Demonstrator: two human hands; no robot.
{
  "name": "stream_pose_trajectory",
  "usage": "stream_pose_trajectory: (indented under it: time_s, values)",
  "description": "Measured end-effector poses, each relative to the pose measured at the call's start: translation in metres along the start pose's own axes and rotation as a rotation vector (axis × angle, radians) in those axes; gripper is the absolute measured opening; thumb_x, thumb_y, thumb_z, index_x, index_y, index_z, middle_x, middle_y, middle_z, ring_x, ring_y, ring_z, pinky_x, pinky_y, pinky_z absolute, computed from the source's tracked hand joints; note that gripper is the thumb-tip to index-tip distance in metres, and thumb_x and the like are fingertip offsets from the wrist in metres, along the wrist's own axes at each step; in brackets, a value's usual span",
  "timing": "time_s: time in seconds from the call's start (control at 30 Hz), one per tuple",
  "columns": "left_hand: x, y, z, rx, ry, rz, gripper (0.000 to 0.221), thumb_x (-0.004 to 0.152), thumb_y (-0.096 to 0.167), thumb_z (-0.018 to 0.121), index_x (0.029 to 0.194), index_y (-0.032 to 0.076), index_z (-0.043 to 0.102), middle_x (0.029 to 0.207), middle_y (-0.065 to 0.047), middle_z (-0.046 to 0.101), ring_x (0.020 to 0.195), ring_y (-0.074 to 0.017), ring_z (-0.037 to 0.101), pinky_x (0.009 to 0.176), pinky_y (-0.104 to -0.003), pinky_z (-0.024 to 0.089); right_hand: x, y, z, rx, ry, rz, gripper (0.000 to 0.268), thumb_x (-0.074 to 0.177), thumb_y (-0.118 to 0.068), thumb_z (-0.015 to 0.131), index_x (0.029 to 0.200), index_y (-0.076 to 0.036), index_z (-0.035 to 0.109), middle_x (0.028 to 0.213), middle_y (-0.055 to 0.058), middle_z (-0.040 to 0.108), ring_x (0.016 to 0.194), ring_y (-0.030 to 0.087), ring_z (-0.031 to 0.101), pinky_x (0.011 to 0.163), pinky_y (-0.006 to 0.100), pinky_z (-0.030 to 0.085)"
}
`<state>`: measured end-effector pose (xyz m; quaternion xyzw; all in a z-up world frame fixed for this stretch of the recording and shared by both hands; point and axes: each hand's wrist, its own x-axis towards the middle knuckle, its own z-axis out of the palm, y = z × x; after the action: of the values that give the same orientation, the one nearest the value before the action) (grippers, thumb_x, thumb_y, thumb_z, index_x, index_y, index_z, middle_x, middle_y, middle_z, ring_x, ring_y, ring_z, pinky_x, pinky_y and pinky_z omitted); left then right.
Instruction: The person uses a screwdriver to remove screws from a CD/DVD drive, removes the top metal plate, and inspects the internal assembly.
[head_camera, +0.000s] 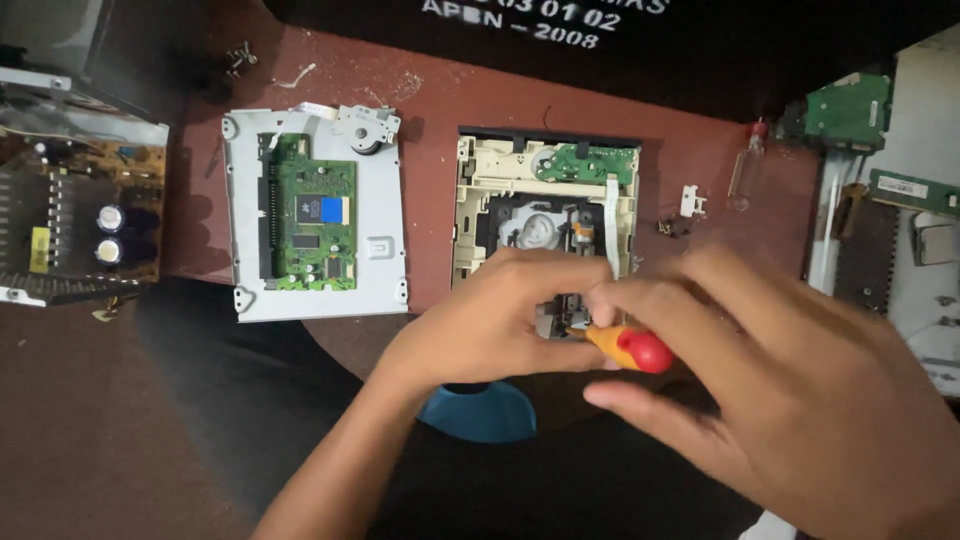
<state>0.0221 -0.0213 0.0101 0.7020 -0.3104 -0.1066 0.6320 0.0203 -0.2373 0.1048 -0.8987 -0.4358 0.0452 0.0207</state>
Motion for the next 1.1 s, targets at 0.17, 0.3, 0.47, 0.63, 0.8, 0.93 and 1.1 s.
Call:
stream_pose_trajectory:
  time_s: [0.17,0.3,0.47,0.63,0.8,0.93,1.1]
  values:
    - [0.002,-0.004,0.001,0.050,0.006,0.107,0.020,0.093,0.015,0.070,0.111,0.009,0.063,0.103,-0.005,0.072,0.091,-0.0212,0.072,0.082,-0.035,0.059,0.000,-0.003,0.000,-0.107,0.050,-0.011,0.023,0.097,-0.041,0.072,0.105,-0.022,0.064,0.081,-0.005,0.062,0.062,0.013,0.064,0.051,0.028,0.051]
    - [0.001,0.000,-0.004,-0.002,-0.036,0.120,0.009,0.094,0.008,0.066,0.101,0.002,0.066,0.095,-0.010,0.070,0.086,-0.0257,0.068,0.079,-0.037,0.052,0.003,-0.003,-0.003,0.024,0.058,-0.170,0.028,0.089,-0.025,0.069,0.116,-0.017,0.066,0.117,0.005,0.063,0.087,0.024,0.066,0.075,0.035,0.055]
    - [0.006,0.008,0.004,0.135,0.074,0.072,0.037,0.089,0.016,0.073,0.080,0.013,0.037,0.071,-0.002,0.045,0.067,-0.0221,0.048,0.065,-0.034,0.032,0.000,-0.008,0.012,-0.157,0.099,0.048,0.071,0.083,-0.090,0.064,0.101,-0.022,0.066,0.083,-0.005,0.067,0.065,0.013,0.066,0.050,0.029,0.053]
    - [0.000,0.005,-0.005,0.091,-0.043,0.180,0.004,0.088,0.000,0.062,0.091,0.001,0.065,0.094,-0.010,0.072,0.084,-0.0281,0.069,0.079,-0.040,0.052,-0.003,-0.004,0.005,-0.029,0.049,-0.126,0.026,0.092,-0.014,0.065,0.117,-0.017,0.064,0.099,0.000,0.061,0.082,0.018,0.063,0.066,0.032,0.053]
    - [0.007,0.005,0.010,0.232,0.023,0.120,0.017,0.088,0.008,0.071,0.093,0.009,0.055,0.080,-0.007,0.062,0.074,-0.0278,0.062,0.069,-0.039,0.046,-0.006,-0.011,0.014,-0.135,0.024,0.099,0.053,0.087,-0.067,0.072,0.109,-0.020,0.059,0.096,-0.003,0.061,0.068,0.015,0.064,0.051,0.031,0.056]
    - [0.005,0.014,-0.001,0.313,-0.086,0.064,0.022,0.085,0.012,0.070,0.085,0.009,0.048,0.077,-0.006,0.056,0.072,-0.0278,0.057,0.068,-0.040,0.043,-0.011,-0.012,0.016,-0.010,0.127,0.050,0.025,0.092,-0.027,0.073,0.113,-0.022,0.060,0.091,-0.005,0.065,0.062,0.018,0.065,0.048,0.033,0.050]
    - [-0.004,-0.002,-0.002,0.517,-0.238,0.073,0.018,0.085,-0.001,0.064,0.103,0.001,0.068,0.093,-0.013,0.066,0.090,-0.0355,0.063,0.079,-0.048,0.048,-0.013,-0.006,0.015,-0.009,0.051,-0.041,0.032,0.084,-0.016,0.068,0.115,-0.015,0.061,0.110,0.006,0.055,0.085,0.022,0.065,0.069,0.033,0.055]
